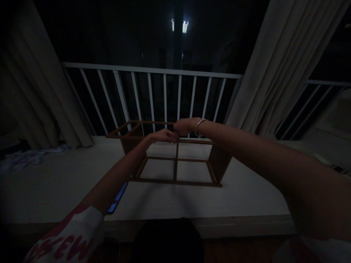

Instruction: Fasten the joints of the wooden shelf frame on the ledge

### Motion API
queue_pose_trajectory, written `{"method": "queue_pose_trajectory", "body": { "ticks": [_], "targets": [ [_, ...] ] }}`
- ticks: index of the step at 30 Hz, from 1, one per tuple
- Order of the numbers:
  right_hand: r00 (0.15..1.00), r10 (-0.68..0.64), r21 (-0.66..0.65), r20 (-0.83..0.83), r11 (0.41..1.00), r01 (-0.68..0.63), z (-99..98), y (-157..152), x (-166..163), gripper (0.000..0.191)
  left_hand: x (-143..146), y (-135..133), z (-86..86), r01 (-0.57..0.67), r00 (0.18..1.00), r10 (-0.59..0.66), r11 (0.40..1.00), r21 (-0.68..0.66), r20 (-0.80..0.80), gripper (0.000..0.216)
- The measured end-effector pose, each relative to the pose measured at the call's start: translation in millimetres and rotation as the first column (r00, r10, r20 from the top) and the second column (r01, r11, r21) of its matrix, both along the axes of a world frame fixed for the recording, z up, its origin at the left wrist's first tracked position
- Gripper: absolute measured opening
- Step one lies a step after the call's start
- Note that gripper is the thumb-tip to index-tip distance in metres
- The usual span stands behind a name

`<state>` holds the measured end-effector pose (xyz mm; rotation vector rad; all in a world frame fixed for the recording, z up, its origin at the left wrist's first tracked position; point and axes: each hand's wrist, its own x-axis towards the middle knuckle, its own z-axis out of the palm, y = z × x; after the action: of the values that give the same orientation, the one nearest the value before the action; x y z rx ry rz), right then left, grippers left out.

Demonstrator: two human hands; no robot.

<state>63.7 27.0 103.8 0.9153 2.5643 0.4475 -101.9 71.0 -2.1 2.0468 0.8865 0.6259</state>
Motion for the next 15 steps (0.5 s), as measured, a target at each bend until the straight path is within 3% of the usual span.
{"method": "queue_pose_trajectory", "body": {
  "ticks": [4,12,15],
  "targets": [
    [0.992,0.12,0.118,0.044,0.985,-0.124,2.1,-6.4,3.5,0.026,0.2,-0.3,0.1,-0.002,1.0,0.002,1.0,0.002,0.003,0.042],
    [0.98,0.189,0.244,0.067,0.949,-0.199,-3.2,-1.0,8.4,0.025,-0.5,-1.7,1.6,-0.029,1.0,0.029,0.999,-0.014,0.0,0.044],
    [0.985,0.166,0.293,0.046,0.941,-0.172,-6.6,2.3,9.2,0.028,-0.2,-3.0,2.5,-0.011,1.0,0.011,1.0,-0.01,0.004,0.044]
  ]
}}
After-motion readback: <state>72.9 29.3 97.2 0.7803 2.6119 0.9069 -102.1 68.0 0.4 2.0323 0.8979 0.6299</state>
